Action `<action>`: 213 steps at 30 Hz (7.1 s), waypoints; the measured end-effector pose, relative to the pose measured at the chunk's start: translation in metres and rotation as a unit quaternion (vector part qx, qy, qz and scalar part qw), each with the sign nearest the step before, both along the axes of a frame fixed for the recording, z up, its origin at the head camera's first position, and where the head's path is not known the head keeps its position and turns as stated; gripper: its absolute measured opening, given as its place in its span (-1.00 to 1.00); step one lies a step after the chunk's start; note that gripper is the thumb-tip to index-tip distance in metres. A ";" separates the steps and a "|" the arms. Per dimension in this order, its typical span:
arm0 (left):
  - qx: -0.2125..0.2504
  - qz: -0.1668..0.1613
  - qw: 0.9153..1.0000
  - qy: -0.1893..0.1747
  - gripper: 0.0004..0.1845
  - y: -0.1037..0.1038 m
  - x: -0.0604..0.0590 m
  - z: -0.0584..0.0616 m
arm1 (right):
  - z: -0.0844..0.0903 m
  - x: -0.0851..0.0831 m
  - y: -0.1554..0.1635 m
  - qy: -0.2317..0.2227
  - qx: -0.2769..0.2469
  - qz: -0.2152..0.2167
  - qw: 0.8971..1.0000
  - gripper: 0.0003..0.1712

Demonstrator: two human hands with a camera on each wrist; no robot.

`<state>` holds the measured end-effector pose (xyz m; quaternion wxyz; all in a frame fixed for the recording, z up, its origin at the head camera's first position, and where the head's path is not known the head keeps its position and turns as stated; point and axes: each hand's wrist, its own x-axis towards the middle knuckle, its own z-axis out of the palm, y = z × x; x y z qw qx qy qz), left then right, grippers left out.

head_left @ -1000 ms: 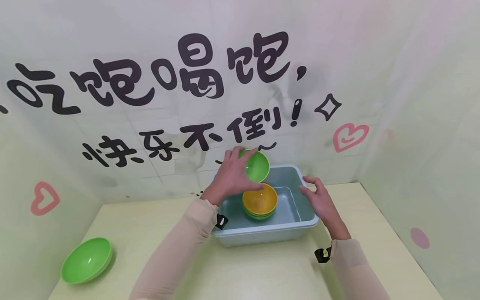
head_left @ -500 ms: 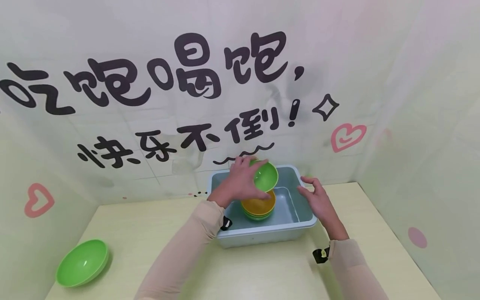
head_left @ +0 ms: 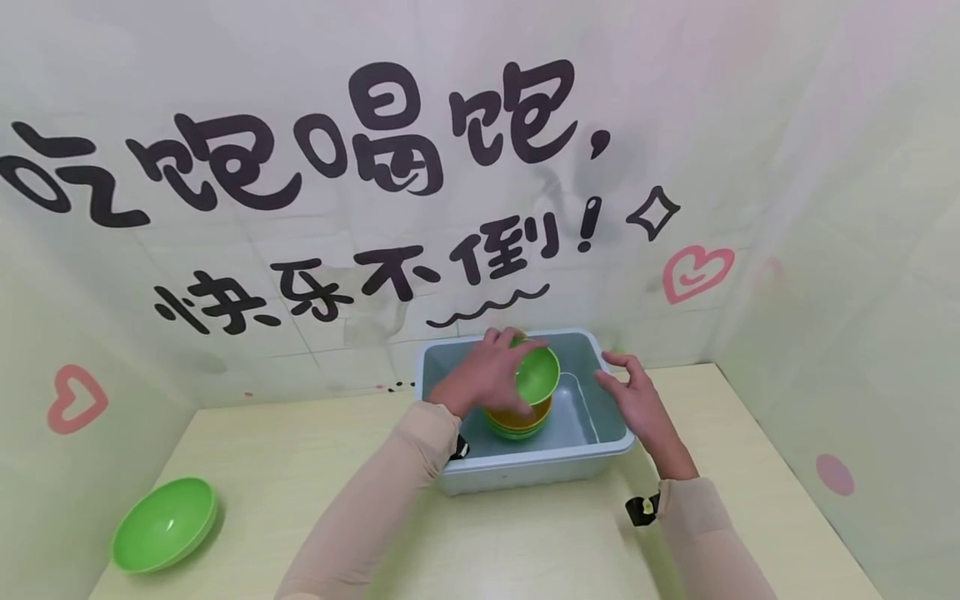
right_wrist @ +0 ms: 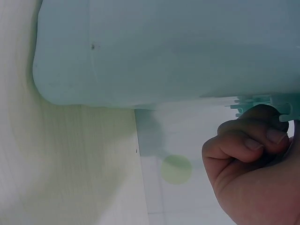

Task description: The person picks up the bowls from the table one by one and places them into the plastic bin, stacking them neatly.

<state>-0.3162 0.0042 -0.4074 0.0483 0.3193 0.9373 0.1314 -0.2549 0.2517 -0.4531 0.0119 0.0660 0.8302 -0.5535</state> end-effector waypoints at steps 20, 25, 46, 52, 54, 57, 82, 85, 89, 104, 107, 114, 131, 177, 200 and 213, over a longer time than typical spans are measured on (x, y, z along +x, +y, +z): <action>-0.061 -0.031 0.998 -0.003 0.17 0.002 0.003 -0.015 | -0.002 0.001 0.001 -0.001 -0.003 0.000 1.000 -0.33; -0.067 -0.042 0.997 -0.002 0.20 0.001 0.004 -0.017 | -0.001 0.001 0.001 0.003 -0.001 -0.001 1.000 -0.33; -0.062 -0.050 0.996 -0.037 0.23 0.003 0.004 -0.015 | -0.002 0.000 -0.001 -0.008 0.006 -0.006 1.000 -0.35; 0.006 -0.047 0.998 -0.045 0.11 0.000 -0.001 -0.003 | -0.003 -0.001 -0.001 -0.009 0.006 -0.005 1.000 -0.36; 0.020 -0.041 0.998 -0.043 0.06 -0.003 -0.002 0.003 | -0.002 -0.001 -0.002 -0.008 0.007 -0.001 1.000 -0.35; 0.048 -0.037 0.997 -0.038 -0.05 -0.005 -0.002 0.012 | 0.001 0.000 -0.002 -0.003 0.007 -0.001 1.000 -0.34; 0.235 0.051 0.955 0.172 -0.44 -0.089 0.044 0.077 | -0.003 0.005 -0.001 -0.017 0.007 0.000 1.000 -0.32; 0.233 0.068 0.950 0.195 -0.44 -0.106 0.050 0.077 | -0.003 0.004 -0.001 -0.014 0.004 0.001 1.000 -0.31; 0.225 0.092 0.945 0.218 -0.43 -0.129 0.059 0.073 | -0.003 0.003 -0.001 -0.012 0.002 0.001 1.000 -0.32; 0.196 0.200 0.931 0.232 -0.36 -0.206 0.091 0.048 | -0.005 0.002 -0.001 -0.011 0.007 -0.002 1.000 -0.34; 0.195 0.215 0.929 0.230 -0.36 -0.219 0.097 0.043 | -0.005 0.003 0.000 -0.013 0.005 -0.001 1.000 -0.34; 0.179 0.267 0.921 0.222 -0.32 -0.249 0.110 0.030 | -0.004 0.003 -0.001 -0.010 0.004 0.001 1.000 -0.33; 0.102 0.369 0.906 0.180 -0.08 -0.327 0.136 -0.023 | -0.002 0.003 -0.002 -0.017 0.000 0.001 1.000 -0.33; 0.024 0.505 0.860 -0.074 0.33 -0.392 0.153 -0.085 | -0.002 0.003 -0.003 -0.009 -0.016 -0.002 1.000 -0.34; 0.041 0.469 0.882 0.031 0.21 -0.361 0.140 -0.057 | -0.004 0.002 -0.001 -0.016 -0.013 -0.004 1.000 -0.32; 0.066 0.404 0.905 0.118 0.08 -0.307 0.125 -0.009 | -0.003 0.003 -0.003 -0.018 -0.011 -0.003 1.000 -0.31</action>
